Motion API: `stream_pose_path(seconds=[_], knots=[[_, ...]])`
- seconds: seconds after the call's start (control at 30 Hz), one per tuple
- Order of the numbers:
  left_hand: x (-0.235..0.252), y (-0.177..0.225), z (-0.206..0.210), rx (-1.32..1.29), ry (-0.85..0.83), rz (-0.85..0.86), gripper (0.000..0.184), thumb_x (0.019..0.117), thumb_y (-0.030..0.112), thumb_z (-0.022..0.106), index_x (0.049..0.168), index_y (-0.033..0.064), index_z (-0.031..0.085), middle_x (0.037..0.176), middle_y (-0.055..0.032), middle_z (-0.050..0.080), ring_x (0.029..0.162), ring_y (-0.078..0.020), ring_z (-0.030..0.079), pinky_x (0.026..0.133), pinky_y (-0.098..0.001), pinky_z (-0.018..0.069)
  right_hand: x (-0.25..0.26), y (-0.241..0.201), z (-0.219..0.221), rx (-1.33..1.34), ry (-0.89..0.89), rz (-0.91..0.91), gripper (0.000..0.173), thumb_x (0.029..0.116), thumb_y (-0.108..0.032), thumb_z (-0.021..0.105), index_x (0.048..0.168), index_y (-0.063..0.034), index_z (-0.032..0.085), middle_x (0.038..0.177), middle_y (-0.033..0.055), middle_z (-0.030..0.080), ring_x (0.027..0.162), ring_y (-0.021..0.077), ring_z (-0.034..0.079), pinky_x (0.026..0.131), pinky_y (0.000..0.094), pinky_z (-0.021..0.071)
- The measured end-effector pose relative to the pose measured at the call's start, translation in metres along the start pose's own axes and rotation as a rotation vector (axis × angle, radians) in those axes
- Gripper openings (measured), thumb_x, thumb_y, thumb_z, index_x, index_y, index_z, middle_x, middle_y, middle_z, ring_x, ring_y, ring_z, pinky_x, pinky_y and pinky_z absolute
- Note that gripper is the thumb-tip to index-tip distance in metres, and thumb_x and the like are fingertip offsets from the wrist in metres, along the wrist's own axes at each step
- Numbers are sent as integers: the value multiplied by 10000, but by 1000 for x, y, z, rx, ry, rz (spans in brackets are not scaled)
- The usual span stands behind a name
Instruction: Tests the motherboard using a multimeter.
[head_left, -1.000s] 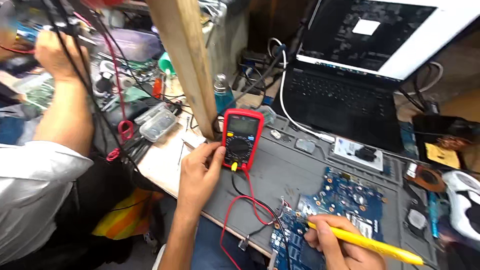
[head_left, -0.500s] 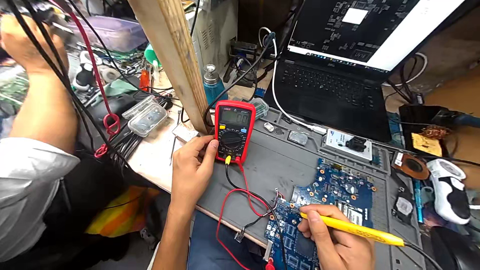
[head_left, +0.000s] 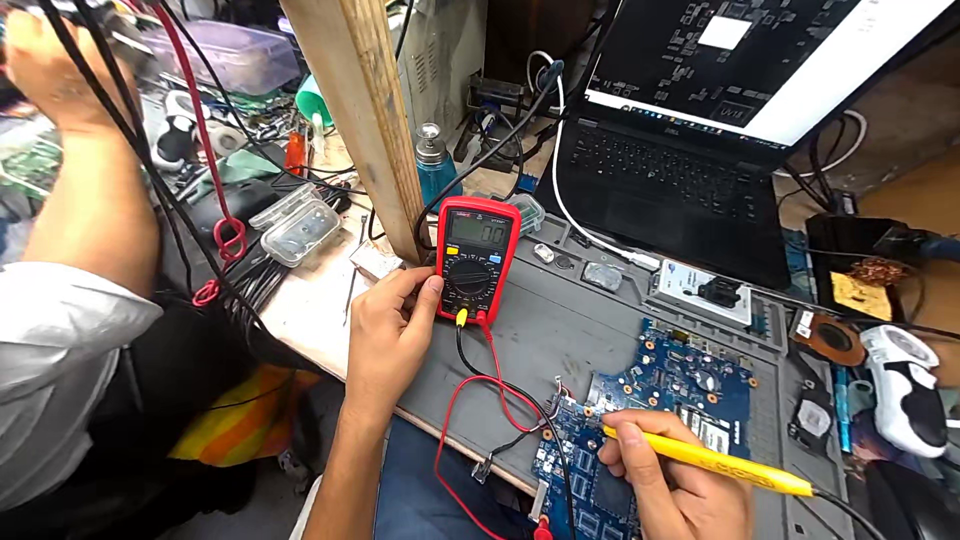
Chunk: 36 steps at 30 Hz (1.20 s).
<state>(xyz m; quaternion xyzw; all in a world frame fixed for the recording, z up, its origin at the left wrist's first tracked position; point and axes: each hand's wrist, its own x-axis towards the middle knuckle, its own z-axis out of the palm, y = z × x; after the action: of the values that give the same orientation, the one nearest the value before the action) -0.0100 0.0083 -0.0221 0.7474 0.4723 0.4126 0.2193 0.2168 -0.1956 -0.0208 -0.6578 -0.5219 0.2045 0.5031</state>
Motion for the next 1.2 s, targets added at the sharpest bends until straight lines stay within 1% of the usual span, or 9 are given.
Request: stream_pose_path(seconds=[0.3, 0.7, 0.87, 1.07, 1.2], knots=[[0, 0, 0, -14, 6, -9, 270, 1064, 338, 562, 1167, 167, 743, 896, 49, 687, 668, -23, 607, 580, -205, 511, 0, 1, -1, -4, -10, -3, 216, 1063, -209, 530, 1078, -79, 703, 799, -26, 722, 651, 92, 690, 540, 241, 593], [1, 0, 1, -25, 19, 8, 262, 1062, 320, 566, 1159, 155, 745, 889, 50, 686, 686, -20, 615, 591, -198, 517, 1, 1, 0, -31, -3, -5, 218, 1064, -201, 525, 1068, -77, 705, 798, -27, 727, 651, 86, 694, 538, 238, 594], [3, -1, 3, -35, 49, 24, 250, 1056, 296, 579, 1127, 140, 761, 865, 48, 673, 651, -24, 592, 559, -195, 501, 2, 4, 0, -30, -8, -12, 220, 1061, -177, 526, 1046, -45, 702, 765, -9, 720, 633, 92, 692, 539, 245, 595], [4, -1, 4, -30, 48, 33, 255, 1056, 302, 572, 1125, 149, 764, 877, 54, 680, 655, -24, 590, 568, -205, 511, 1, 15, 1, -5, -14, -34, 234, 1068, -164, 508, 1046, -23, 693, 743, 8, 706, 604, 108, 676, 521, 264, 584], [4, -4, 5, -30, 53, 37, 268, 1057, 323, 566, 1119, 155, 765, 888, 59, 683, 687, -26, 606, 599, -216, 527, 1, 19, 3, 12, -9, -49, 257, 1077, -165, 489, 1037, 2, 680, 724, 16, 693, 598, 114, 670, 524, 278, 587]])
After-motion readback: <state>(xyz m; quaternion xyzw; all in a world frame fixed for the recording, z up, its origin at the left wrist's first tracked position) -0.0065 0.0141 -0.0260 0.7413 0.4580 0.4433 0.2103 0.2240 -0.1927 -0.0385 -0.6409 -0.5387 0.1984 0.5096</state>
